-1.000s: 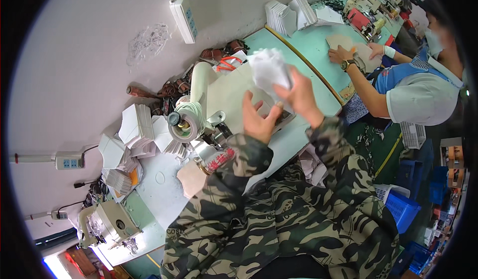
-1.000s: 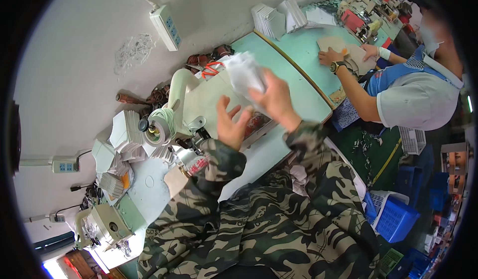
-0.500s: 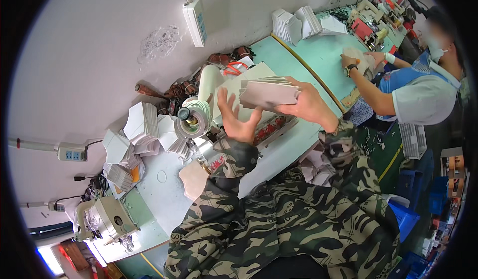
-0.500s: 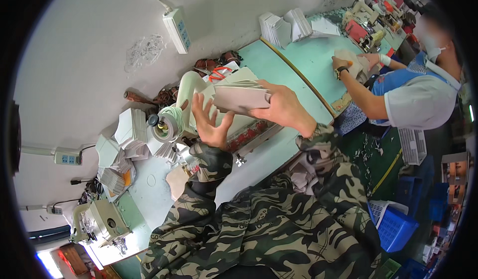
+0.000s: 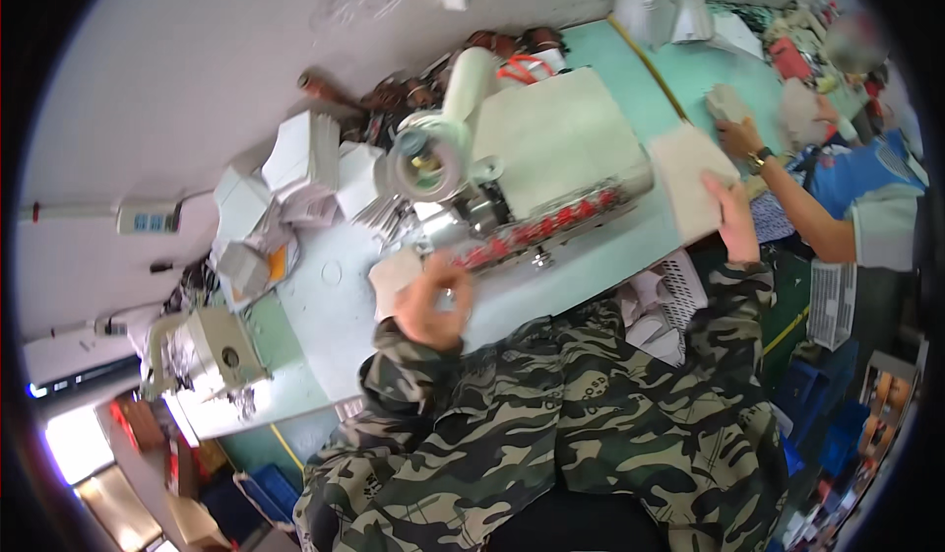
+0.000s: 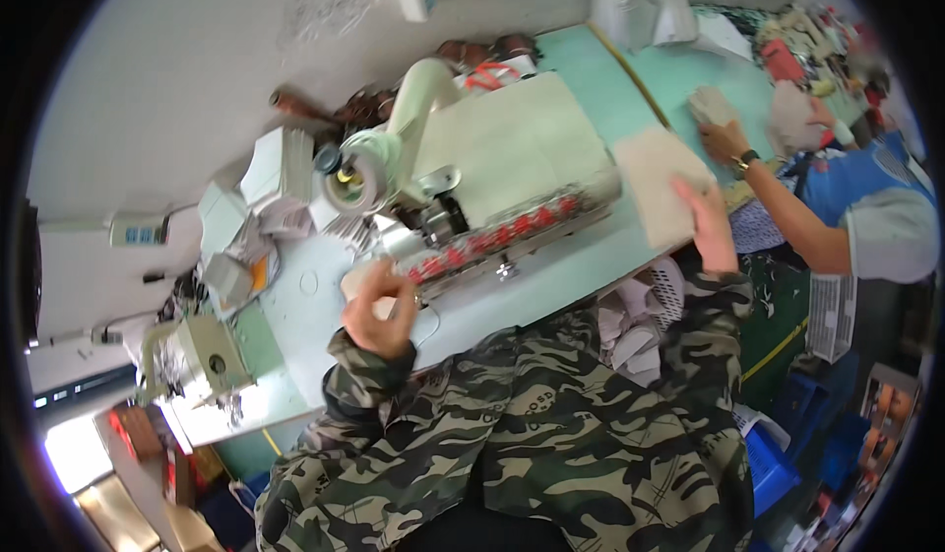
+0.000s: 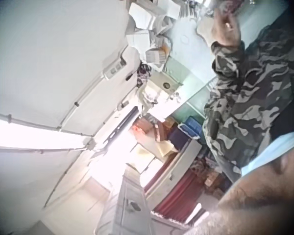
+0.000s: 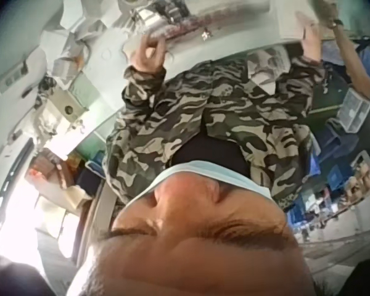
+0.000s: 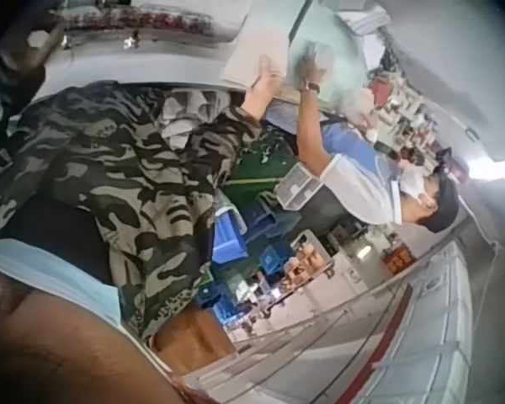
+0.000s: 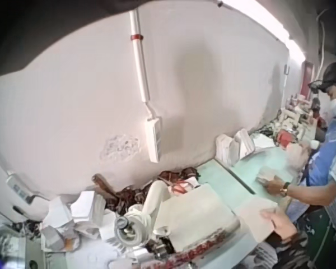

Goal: Skiving the edges of leather components for shoe manufacturing using an industrial skiving machine.

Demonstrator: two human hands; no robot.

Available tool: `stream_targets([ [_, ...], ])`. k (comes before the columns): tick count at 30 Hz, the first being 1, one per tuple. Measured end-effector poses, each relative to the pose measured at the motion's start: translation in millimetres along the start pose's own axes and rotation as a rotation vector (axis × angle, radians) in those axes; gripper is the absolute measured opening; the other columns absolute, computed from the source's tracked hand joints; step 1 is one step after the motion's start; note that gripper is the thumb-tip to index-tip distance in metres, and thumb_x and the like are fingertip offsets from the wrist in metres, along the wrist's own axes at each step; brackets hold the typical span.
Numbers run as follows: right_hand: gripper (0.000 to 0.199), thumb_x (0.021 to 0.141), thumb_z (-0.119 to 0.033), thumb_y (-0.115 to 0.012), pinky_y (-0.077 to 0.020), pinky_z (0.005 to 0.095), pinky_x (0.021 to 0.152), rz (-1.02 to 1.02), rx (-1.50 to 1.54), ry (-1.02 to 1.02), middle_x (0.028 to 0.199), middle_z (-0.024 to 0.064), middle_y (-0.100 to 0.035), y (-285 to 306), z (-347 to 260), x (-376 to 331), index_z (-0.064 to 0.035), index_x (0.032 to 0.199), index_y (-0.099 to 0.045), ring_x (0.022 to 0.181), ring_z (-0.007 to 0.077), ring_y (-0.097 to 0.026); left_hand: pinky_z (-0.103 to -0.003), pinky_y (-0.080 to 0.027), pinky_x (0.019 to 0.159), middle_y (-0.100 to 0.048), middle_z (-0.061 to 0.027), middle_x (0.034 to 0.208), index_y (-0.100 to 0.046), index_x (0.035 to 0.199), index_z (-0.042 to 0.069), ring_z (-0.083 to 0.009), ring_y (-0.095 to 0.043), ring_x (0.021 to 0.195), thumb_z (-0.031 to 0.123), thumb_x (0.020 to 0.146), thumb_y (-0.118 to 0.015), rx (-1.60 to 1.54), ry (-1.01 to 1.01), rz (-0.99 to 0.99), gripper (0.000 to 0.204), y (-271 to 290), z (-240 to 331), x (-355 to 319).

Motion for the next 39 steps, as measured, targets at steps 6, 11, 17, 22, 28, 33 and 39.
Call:
stream_targets([
  [6, 0.047, 0.084, -0.023, -0.072, -0.0509, 0.0303, 0.079, 0.143, 0.055, -0.385, 0.106, 0.0113, -0.066, 68, 145, 3, 0.0052, 0.119, -0.056, 0.095, 0.0193, -0.065, -0.044, -0.04, 0.103, -0.037, -0.0194, 0.142, -0.037, 0.14, 0.003, -0.0368, -0.042, 0.128, 0.04, 0.058, -0.083, 0.625, 0.451, -0.358, 0.101, 20, -146, -57],
  [11, 0.058, 0.077, -0.03, -0.079, -0.0489, 0.0273, 0.081, 0.58, -0.972, 0.032, 0.107, 0.0096, -0.066, 85, 126, -5, 0.0032, 0.119, -0.057, 0.093, 0.0185, -0.063, -0.044, -0.044, 0.099, -0.042, -0.0139, 0.142, -0.042, 0.14, 0.013, -0.0341, -0.049, 0.123, 0.039, 0.066, -0.08, 0.408, 0.344, -0.722, 0.086, 40, -189, -66],
  [17, 0.034, 0.088, -0.014, -0.066, -0.0502, 0.0262, 0.079, -0.072, -0.471, 0.061, 0.096, 0.006, -0.066, -97, 56, -56, -0.0006, 0.118, -0.059, 0.089, 0.0115, -0.062, -0.043, -0.051, 0.088, -0.054, -0.0157, 0.129, -0.05, 0.133, 0.018, -0.0345, -0.061, 0.107, 0.027, 0.078, -0.074, 0.413, 0.24, -0.576, 0.061, 45, -183, -72],
  [22, 0.031, 0.08, -0.014, -0.073, -0.0533, 0.0292, 0.067, -0.376, -0.547, 0.372, 0.089, 0.0119, -0.069, -229, 33, -63, 0.0014, 0.106, -0.062, 0.073, 0.0177, -0.068, -0.04, -0.053, 0.083, -0.057, -0.0149, 0.126, -0.053, 0.13, 0.01, -0.031, -0.064, 0.102, 0.023, 0.08, -0.073, 0.703, -0.095, -0.281, 0.056, 41, -136, -35],
  [28, 0.03, 0.082, -0.014, -0.071, -0.0529, 0.0283, 0.065, -0.448, -0.502, 0.275, 0.083, 0.0122, -0.069, -242, 40, -60, 0.0024, 0.106, -0.062, 0.071, 0.0175, -0.067, -0.031, -0.051, 0.072, -0.068, -0.0113, 0.093, -0.062, 0.113, -0.001, -0.0177, -0.065, 0.079, 0.008, 0.081, -0.064, -0.291, 0.547, -0.48, 0.034, -12, -164, -2],
  [33, 0.03, 0.084, -0.014, -0.07, -0.0523, 0.0264, 0.064, -0.429, -0.493, 0.224, 0.084, 0.012, -0.069, -236, 49, -58, 0.002, 0.108, -0.062, 0.069, 0.0152, -0.066, -0.031, -0.05, 0.062, -0.066, -0.0101, 0.068, -0.069, 0.094, 0.002, -0.0194, -0.064, 0.064, 0.014, 0.078, -0.066, -0.225, 0.576, -0.667, 0.02, -14, -169, 17],
  [39, 0.028, 0.085, -0.012, -0.07, -0.0498, 0.0228, 0.064, -0.424, -0.439, 0.149, 0.084, 0.0069, -0.068, -228, 51, -51, 0.001, 0.109, -0.063, 0.069, 0.0075, -0.059, -0.027, -0.052, 0.06, -0.065, -0.0069, 0.069, -0.068, 0.086, 0.0, -0.0126, -0.061, 0.061, 0.01, 0.089, -0.057, -0.285, 0.673, -0.239, 0.015, 104, -200, -3],
])
Point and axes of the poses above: each hand's wrist, its own x-axis towards the middle knuckle, its own y-axis out of the back of the hand, z = x × y, the point moved 2 cm from there along x, towards the middle knuckle
